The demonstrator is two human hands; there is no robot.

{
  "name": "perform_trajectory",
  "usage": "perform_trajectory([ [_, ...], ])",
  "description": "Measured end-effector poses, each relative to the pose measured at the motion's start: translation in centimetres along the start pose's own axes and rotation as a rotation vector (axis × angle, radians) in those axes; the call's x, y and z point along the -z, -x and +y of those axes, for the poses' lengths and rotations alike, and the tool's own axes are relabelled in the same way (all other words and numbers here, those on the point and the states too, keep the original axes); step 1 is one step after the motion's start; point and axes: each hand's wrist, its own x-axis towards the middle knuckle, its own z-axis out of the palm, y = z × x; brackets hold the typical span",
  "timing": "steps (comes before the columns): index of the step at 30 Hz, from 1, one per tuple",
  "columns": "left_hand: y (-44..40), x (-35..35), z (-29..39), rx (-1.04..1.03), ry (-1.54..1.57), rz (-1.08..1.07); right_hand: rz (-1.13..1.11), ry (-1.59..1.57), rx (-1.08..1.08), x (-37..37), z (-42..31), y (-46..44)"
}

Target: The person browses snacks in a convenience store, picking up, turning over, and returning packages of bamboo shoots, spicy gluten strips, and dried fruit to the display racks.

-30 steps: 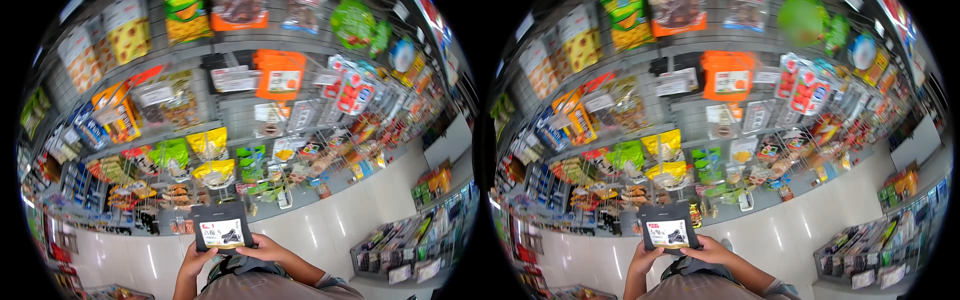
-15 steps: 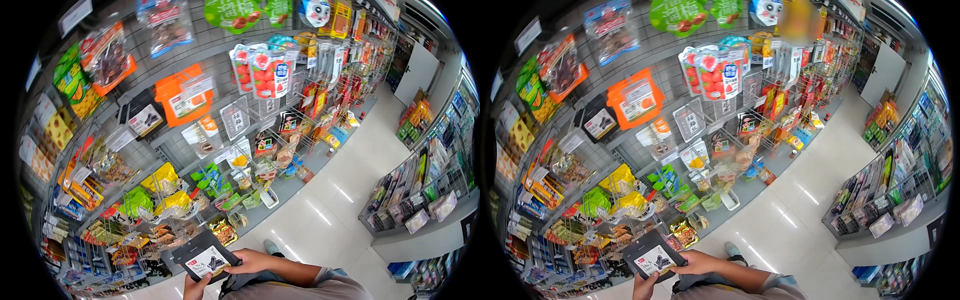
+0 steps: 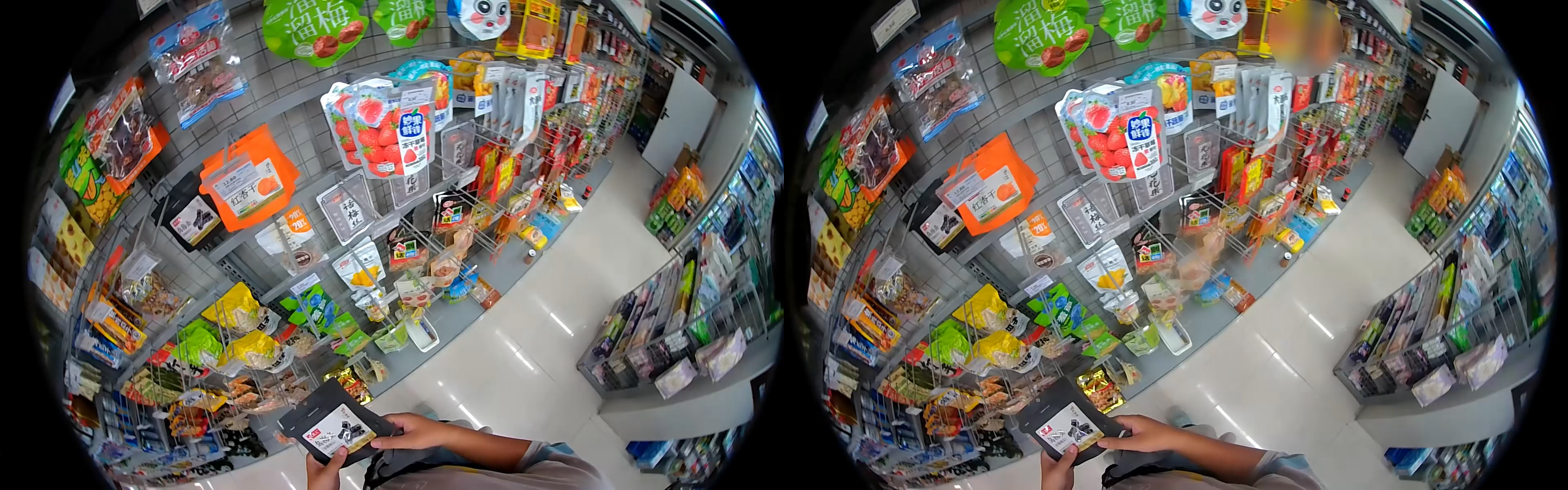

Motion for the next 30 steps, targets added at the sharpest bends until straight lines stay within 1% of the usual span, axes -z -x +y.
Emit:
perform_trajectory([
  [4,0.7,-0.5,-1.9,-0.019,0.047,0.099,-0.089,-0.021,-0.040,1.7,-0.4,0.4],
  [6,2.2,-0.5,-1.6,-0.062,0.084,0.169,-0.227,0.255,0.013,2.7,0.3,-0.5],
  [9,3.4,0.6,-2.0,-0.171,0.113,0.341,-0.307,0.229,-0.018,1.9,-1.9,-1.4],
  [11,4.3,1.8,-1.6,-0.160,0.080,0.409,-0.366,0.247,-0.046,1.3,-1.9,-2.4],
  [14,5.1,2.5,-0.5,-0.216,0.080,0.494,-0.481,0.480,-0.207,0.6,-2.0,-4.0],
  [16,5.0,3.2,0.1,-0.238,0.055,0.508,-0.541,0.515,-0.239,0.1,-1.2,-4.6],
  [17,4.7,2.5,1.2,-0.289,0.058,0.513,-0.566,0.543,-0.271,0.1,-0.7,-4.8],
  [19,3.3,2.4,2.5,-0.263,0.095,0.512,-0.602,0.596,-0.305,0.6,-0.6,-5.2],
  [20,1.6,2.5,2.7,-0.333,0.060,0.573,-0.555,0.565,-0.295,1.2,-0.8,-5.2],
  [21,1.1,2.7,3.2,-0.281,0.069,0.544,-0.512,0.537,-0.288,2.0,-0.6,-5.0],
  [22,0.2,2.2,4.7,-0.276,0.082,0.513,-0.354,0.452,-0.280,4.2,5.9,-4.7],
  [24,-1.4,2.1,6.1,-0.302,0.085,0.494,-0.008,0.626,-0.468,7.1,4.5,-2.8],
  [25,-2.0,2.2,7.1,-0.314,0.102,0.510,0.035,0.688,-0.608,10.3,6.8,-1.9],
  [26,-2.7,2.2,8.3,-0.356,0.133,0.487,0.087,0.749,-0.745,14.2,10.9,-0.5],
  [28,-4.2,2.5,9.9,-0.457,0.185,0.462,0.139,0.992,-0.852,19.6,14.9,3.4],
  [29,-4.7,2.7,10.7,-0.459,0.208,0.480,0.120,1.061,-0.967,23.9,20.5,5.4],
  [30,-5.9,4.2,9.9,-0.501,0.099,0.551,0.158,1.042,-1.046,24.9,21.1,7.2],
])
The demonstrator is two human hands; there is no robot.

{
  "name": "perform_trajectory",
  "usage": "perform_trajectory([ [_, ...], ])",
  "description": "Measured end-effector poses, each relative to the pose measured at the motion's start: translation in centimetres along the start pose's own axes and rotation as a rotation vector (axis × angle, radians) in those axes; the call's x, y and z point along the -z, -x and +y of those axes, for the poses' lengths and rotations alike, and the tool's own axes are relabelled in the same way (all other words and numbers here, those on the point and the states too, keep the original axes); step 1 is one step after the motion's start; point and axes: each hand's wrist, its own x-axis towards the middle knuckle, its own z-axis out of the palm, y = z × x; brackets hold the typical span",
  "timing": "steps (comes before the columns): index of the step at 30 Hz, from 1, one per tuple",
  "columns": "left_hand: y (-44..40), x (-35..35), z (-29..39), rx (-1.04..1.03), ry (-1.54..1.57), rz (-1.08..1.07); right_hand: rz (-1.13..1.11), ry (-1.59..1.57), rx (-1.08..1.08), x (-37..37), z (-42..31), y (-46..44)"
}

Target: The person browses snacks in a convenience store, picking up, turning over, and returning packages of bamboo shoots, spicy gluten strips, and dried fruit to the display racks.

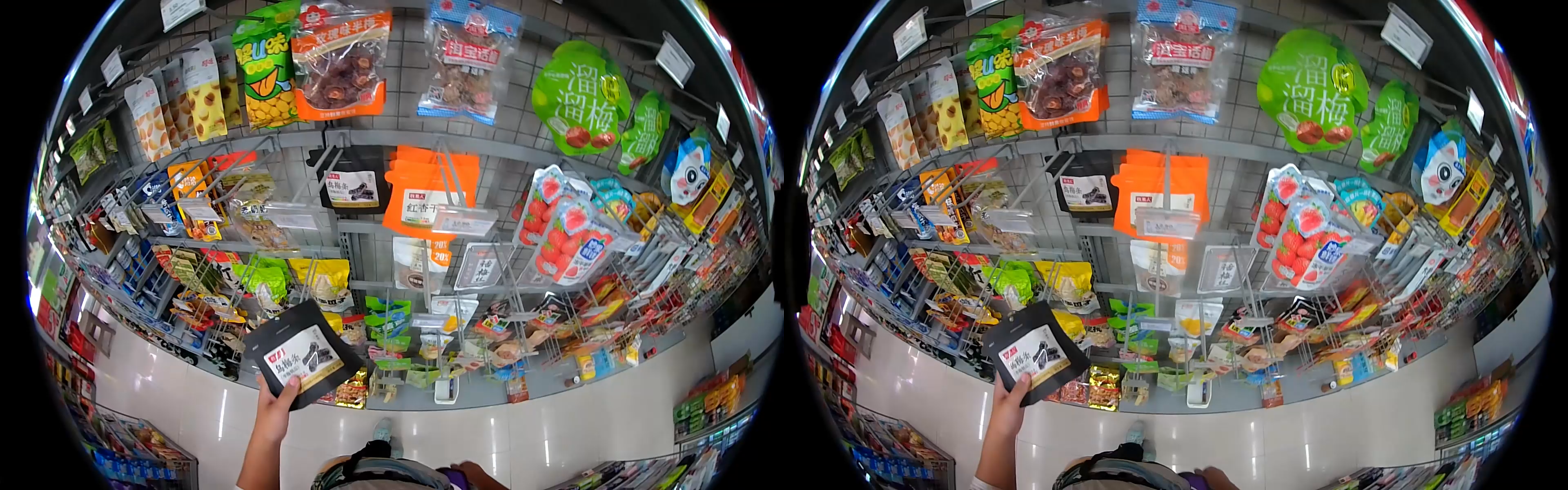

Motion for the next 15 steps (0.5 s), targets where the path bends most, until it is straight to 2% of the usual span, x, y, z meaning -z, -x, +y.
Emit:
perform_trajectory([
  [1,-1.4,0.8,-1.3,-0.074,-0.108,0.042,-0.004,-0.043,-0.063,0.3,0.7,0.8],
  [3,-3.0,-1.4,2.5,-0.044,-0.029,-0.010,0.021,-0.142,-0.141,1.1,1.1,1.6],
  [5,-4.7,-2.5,3.6,-0.107,0.055,-0.102,0.071,-0.236,-0.160,2.0,0.6,1.3],
  [15,-12.7,-5.3,6.4,-0.191,0.117,-0.209,0.262,-0.450,-0.039,8.7,-8.1,-3.0],
])
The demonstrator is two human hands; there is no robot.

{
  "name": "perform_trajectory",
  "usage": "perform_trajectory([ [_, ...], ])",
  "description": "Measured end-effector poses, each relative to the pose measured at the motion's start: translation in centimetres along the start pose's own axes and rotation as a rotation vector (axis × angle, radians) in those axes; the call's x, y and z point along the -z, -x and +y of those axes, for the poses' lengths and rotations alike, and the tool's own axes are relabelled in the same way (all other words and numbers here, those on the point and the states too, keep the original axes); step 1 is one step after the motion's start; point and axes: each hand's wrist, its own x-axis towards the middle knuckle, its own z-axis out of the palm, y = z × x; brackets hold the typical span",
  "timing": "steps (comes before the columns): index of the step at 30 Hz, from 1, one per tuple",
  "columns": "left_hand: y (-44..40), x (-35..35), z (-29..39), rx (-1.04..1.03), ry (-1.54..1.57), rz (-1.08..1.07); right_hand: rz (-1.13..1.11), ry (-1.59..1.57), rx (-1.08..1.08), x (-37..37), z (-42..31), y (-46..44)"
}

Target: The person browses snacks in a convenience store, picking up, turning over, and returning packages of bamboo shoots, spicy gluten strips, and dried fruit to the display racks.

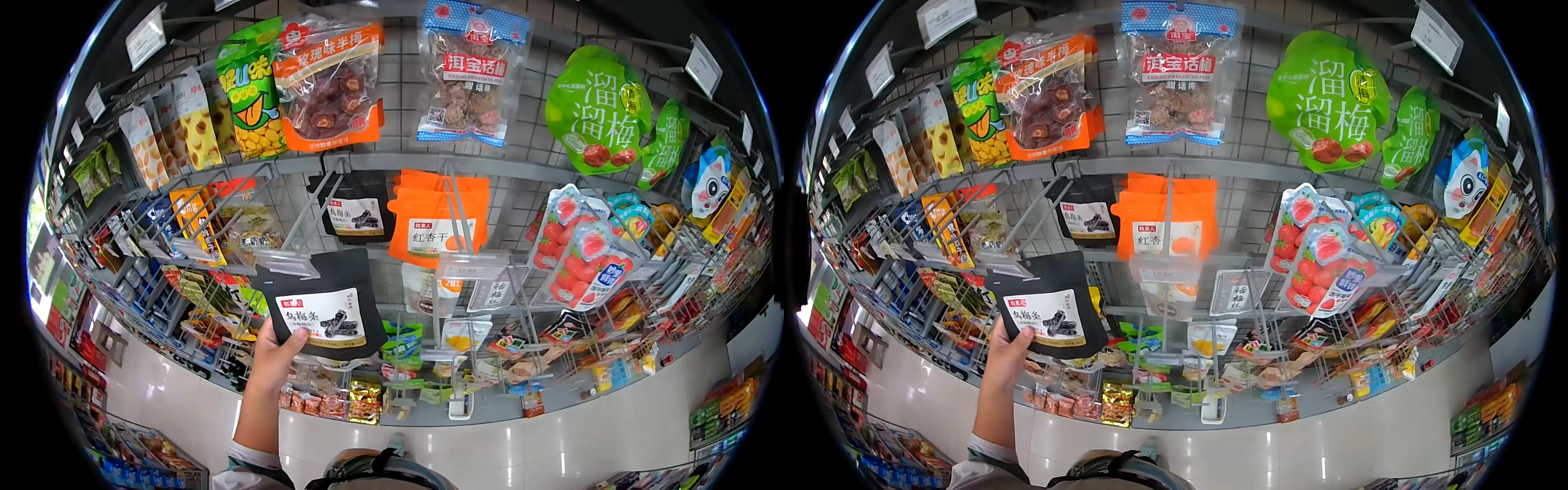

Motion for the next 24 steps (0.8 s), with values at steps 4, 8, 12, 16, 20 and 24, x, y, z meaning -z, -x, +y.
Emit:
perform_trajectory([
  [4,-1.3,-0.7,0.0,-0.018,0.064,-0.005,0.038,-0.029,0.018,0.6,-3.3,-2.3],
  [8,-1.7,-0.7,0.2,-0.061,0.036,-0.034,0.066,-0.052,0.022,0.9,-5.6,-4.0],
  [12,-1.0,0.1,-1.0,-0.072,0.067,-0.027,0.082,-0.064,0.020,1.0,-7.2,-5.4],
  [16,-0.9,0.1,-0.8,-0.112,0.090,-0.022,0.089,-0.070,0.017,1.1,-8.4,-6.4],
  [20,-1.2,-0.3,-0.3,-0.123,0.171,-0.030,0.095,-0.080,0.014,1.1,-9.0,-7.1],
  [24,-1.1,-0.6,0.3,-0.122,0.149,-0.039,0.096,-0.098,0.011,0.8,-9.6,-7.5],
])
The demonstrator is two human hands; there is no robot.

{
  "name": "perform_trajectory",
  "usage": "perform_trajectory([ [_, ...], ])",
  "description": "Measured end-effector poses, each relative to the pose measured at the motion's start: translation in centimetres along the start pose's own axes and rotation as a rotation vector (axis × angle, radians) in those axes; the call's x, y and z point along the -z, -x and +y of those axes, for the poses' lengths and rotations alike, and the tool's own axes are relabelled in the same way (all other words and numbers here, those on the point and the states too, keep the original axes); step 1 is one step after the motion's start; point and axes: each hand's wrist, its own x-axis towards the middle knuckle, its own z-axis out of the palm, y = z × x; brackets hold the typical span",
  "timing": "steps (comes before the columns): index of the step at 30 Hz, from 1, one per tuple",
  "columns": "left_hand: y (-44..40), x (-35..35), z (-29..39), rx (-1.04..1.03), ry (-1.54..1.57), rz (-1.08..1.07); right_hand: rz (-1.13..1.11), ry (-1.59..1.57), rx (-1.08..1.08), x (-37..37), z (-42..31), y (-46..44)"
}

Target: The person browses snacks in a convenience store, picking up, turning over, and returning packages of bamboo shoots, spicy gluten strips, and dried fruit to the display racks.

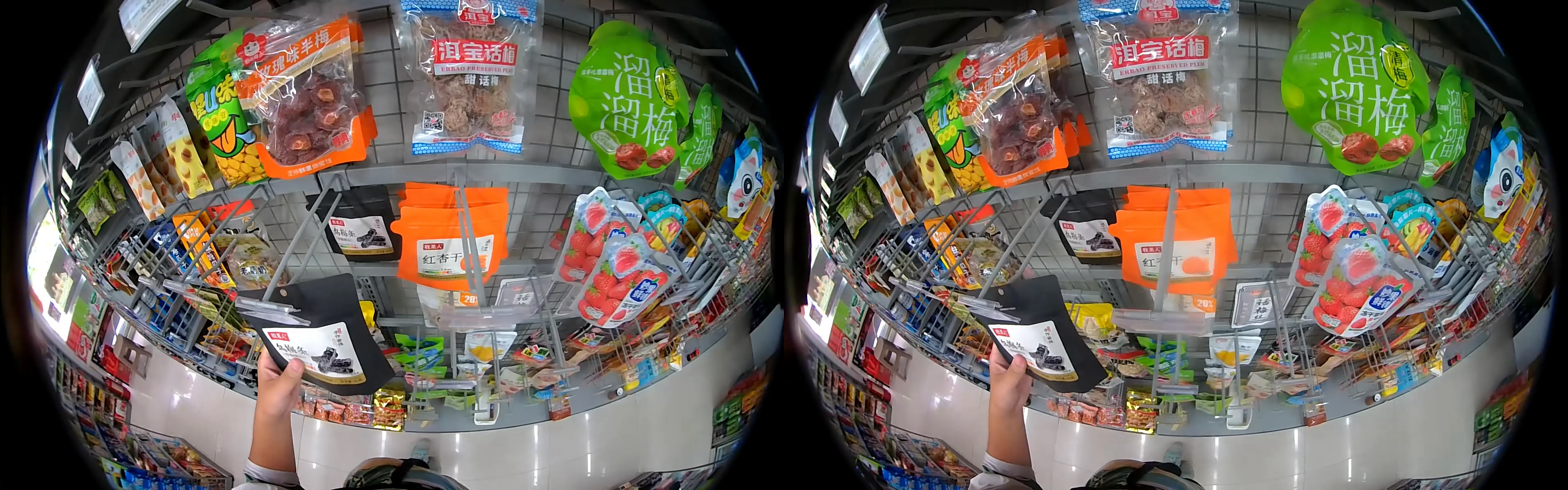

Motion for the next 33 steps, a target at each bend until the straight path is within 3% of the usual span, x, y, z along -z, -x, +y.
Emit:
perform_trajectory([
  [19,-0.7,-0.3,-0.2,0.012,-0.131,0.041,0.012,-0.093,0.005,-0.2,-0.1,0.4],
  [33,-4.4,-0.1,-2.3,0.121,-0.162,0.087,-0.030,-0.281,0.071,2.3,3.3,6.3],
])
